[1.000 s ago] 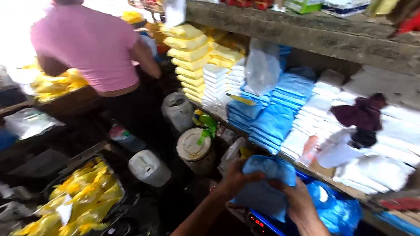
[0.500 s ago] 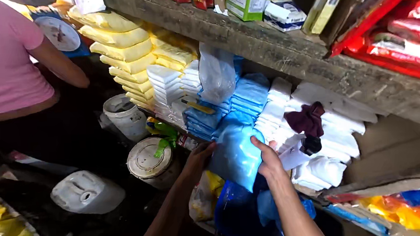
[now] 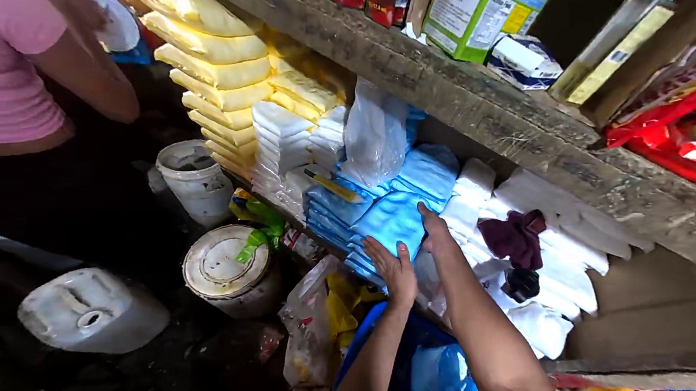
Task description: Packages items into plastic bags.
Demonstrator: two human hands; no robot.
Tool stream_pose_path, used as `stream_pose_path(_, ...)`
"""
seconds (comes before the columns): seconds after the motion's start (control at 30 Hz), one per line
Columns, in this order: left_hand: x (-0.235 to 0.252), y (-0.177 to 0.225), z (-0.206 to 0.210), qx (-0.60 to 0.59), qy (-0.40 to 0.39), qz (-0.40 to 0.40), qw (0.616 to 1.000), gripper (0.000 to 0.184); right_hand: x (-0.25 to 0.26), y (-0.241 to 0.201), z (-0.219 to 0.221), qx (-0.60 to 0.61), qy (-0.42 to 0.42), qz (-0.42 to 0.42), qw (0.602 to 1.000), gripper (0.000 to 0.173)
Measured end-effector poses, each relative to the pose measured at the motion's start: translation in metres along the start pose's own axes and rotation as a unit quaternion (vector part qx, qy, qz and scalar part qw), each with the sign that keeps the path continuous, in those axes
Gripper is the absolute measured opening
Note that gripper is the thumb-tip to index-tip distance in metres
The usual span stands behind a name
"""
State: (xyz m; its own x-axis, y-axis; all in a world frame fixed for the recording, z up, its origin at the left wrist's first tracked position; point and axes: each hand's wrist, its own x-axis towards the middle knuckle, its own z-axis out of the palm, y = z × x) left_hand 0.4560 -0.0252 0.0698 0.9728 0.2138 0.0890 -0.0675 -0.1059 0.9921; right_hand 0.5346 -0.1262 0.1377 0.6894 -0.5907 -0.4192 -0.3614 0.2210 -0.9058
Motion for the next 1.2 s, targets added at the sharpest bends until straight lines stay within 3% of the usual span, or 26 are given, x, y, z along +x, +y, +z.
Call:
stream_pose_path(0.07,-0.003,0.000,0.007,0.028,0.022,0.007,0.999,0.091,-0.013,-0.010,0.001,-0.263,0.033,-0.058,0.962,0.067)
stream_pose_path(0.13,-0.006,-0.003,0.013,0.044,0.038,0.011,0.998,0.092,-0.036,-0.016,0.002,-0.493,0.078,-0.163,0.851,0.062)
stream_pose_path(0.23,-0.004,-0.004,0.019,0.033,0.058,0.025,0.997,0.091,-0.040,-0.011,0.010,-0.605,0.068,-0.382,0.695,0.062)
stream_pose_path(0.27,-0.004,-0.006,0.020,0.033,0.062,0.030,0.997,0.091,-0.031,-0.007,0.011,-0.615,0.036,-0.422,0.665,0.069)
stream_pose_path(0.33,-0.006,-0.007,0.021,0.029,0.065,0.038,0.997,0.091,-0.015,-0.004,0.015,-0.644,-0.016,-0.421,0.639,0.084)
stream_pose_path(0.4,-0.006,-0.007,0.023,0.029,0.067,0.045,0.996,0.089,-0.005,-0.002,0.014,-0.660,-0.030,-0.401,0.635,0.091)
stream_pose_path(0.53,-0.009,-0.009,0.030,0.053,0.080,0.040,0.995,0.086,0.008,0.004,0.006,-0.650,-0.058,-0.393,0.647,0.085)
stream_pose_path(0.7,-0.011,-0.006,0.031,0.059,0.074,0.027,0.995,0.088,0.000,-0.029,0.013,-0.692,-0.111,-0.319,0.638,0.091)
stream_pose_path(0.9,-0.014,-0.018,0.035,0.034,0.080,0.023,0.996,0.090,0.019,-0.004,0.012,-0.657,-0.112,-0.380,0.641,0.073)
stream_pose_path(1.03,-0.016,-0.020,0.040,0.051,0.094,0.028,0.994,0.088,0.023,-0.002,0.009,-0.638,-0.120,-0.393,0.651,0.070)
stream_pose_path(1.2,-0.015,-0.025,0.026,0.042,0.011,0.032,0.999,0.096,0.016,-0.007,0.005,-0.630,-0.137,-0.375,0.666,0.070)
